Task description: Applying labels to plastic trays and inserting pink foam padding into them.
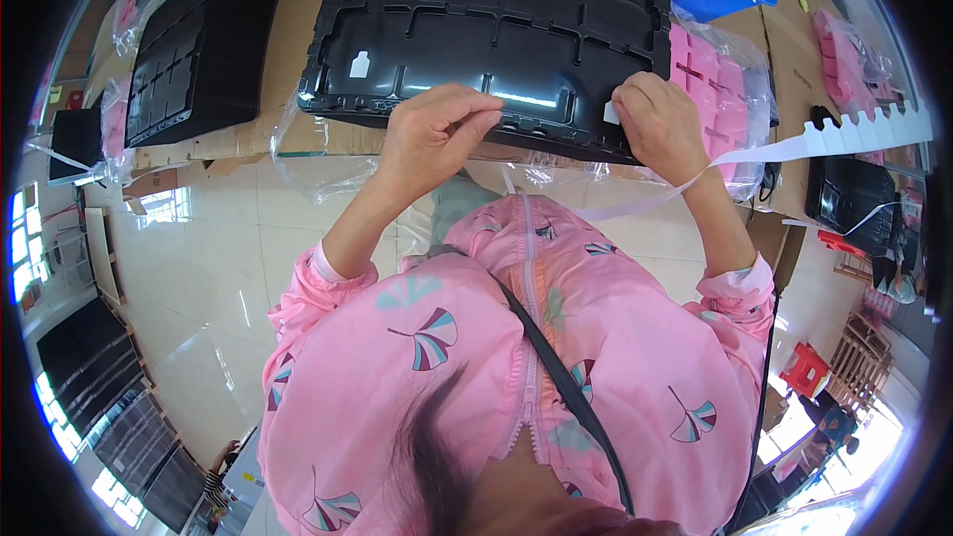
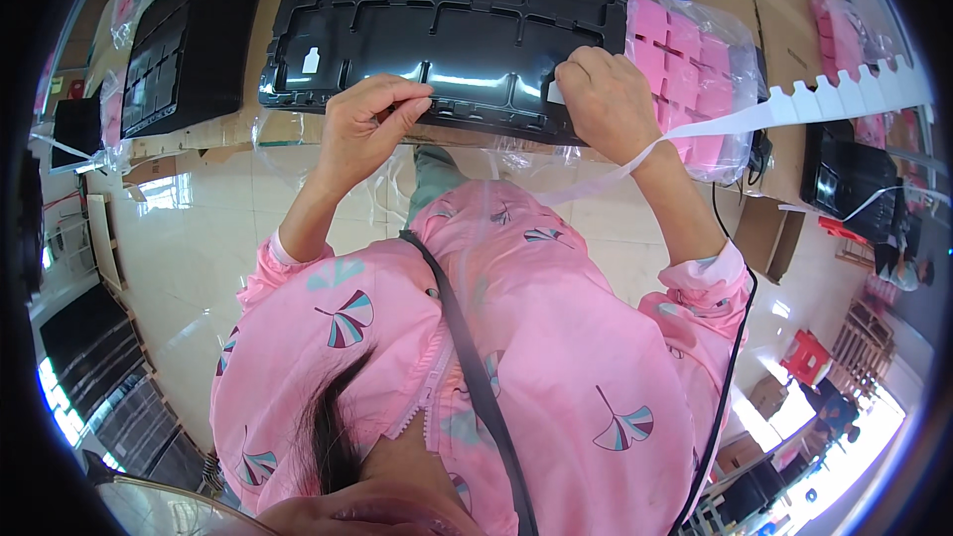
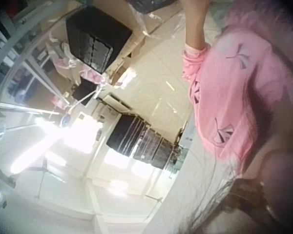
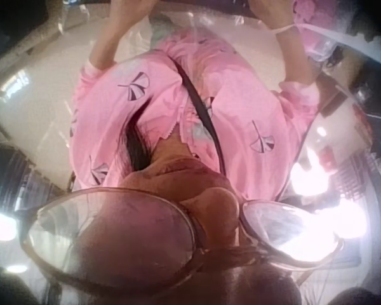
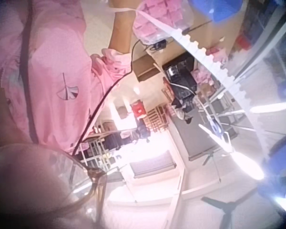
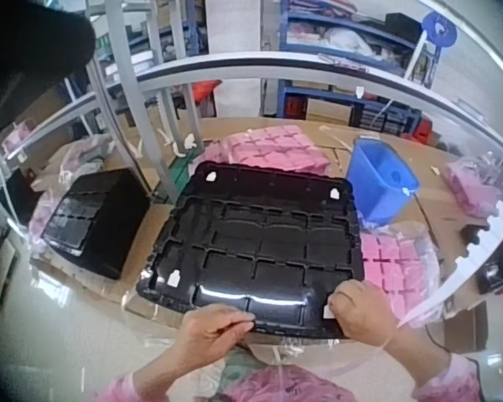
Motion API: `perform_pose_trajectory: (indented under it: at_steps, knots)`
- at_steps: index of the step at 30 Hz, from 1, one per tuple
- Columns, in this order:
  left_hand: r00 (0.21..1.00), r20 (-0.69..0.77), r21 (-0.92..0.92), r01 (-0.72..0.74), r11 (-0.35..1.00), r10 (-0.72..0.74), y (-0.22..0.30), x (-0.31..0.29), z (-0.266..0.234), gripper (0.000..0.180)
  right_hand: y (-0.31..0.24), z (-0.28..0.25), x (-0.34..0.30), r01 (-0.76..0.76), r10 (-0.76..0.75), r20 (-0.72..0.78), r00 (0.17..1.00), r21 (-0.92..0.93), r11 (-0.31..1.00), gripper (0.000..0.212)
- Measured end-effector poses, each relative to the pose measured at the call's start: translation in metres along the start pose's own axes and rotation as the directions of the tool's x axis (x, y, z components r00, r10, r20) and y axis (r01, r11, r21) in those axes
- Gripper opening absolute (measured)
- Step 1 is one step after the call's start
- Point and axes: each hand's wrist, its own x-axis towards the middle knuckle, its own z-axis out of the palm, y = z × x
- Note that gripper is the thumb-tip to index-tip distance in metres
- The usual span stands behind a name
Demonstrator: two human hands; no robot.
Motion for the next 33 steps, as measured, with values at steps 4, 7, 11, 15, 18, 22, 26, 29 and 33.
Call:
perform_pose_trajectory:
  at_steps: [4, 7, 11, 15, 18, 22, 26, 29, 33]
  knots:
    - [1.000, 0.001, -0.024, 0.018, 1.000, -0.018, 0.000, -0.001, 0.001, 0.013, -0.004, -0.004, -0.002, 0.029, -0.029, 0.049, 0.998, -0.004, 1.000, 0.012]
    - [1.000, -0.009, -0.014, -0.006, 1.000, 0.006, -0.001, -0.002, 0.000, 0.013, -0.003, -0.007, -0.003, 0.038, -0.041, 0.051, 0.998, 0.058, 0.998, 0.012]
    - [0.999, -0.027, -0.010, -0.029, 1.000, 0.029, 0.001, -0.002, 0.001, 0.012, -0.004, -0.005, -0.002, 0.009, -0.010, 0.019, 1.000, 0.053, 0.999, 0.011]
    - [0.996, -0.060, -0.014, -0.060, 0.998, 0.059, 0.002, -0.002, 0.002, 0.011, -0.003, -0.006, -0.002, 0.026, -0.030, 0.047, 0.998, 0.081, 0.996, 0.009]
    - [0.994, -0.066, -0.021, -0.086, 0.996, 0.085, 0.000, -0.002, 0.003, 0.011, -0.004, -0.011, -0.004, 0.015, -0.028, 0.100, 0.995, 0.127, 0.992, 0.008]
    - [0.998, -0.028, -0.011, -0.062, 0.998, 0.061, -0.003, -0.007, 0.001, 0.013, -0.005, -0.016, -0.004, -0.004, -0.021, 0.165, 0.986, 0.151, 0.989, 0.006]
    - [0.992, -0.063, 0.041, -0.107, 0.993, 0.110, -0.003, -0.013, -0.014, 0.013, -0.001, -0.022, -0.001, -0.114, 0.057, 0.173, 0.983, 0.344, 0.932, 0.005]
    - [0.973, -0.119, 0.244, -0.165, 0.956, 0.198, -0.012, -0.002, -0.050, 0.012, 0.000, -0.017, -0.001, -0.273, 0.224, 0.158, 0.962, 0.505, 0.818, 0.004]
    - [0.977, -0.103, 0.487, -0.116, 0.866, 0.189, -0.033, 0.017, -0.109, 0.012, -0.004, -0.003, 0.003, -0.316, 0.326, 0.095, 0.941, 0.596, 0.739, 0.002]
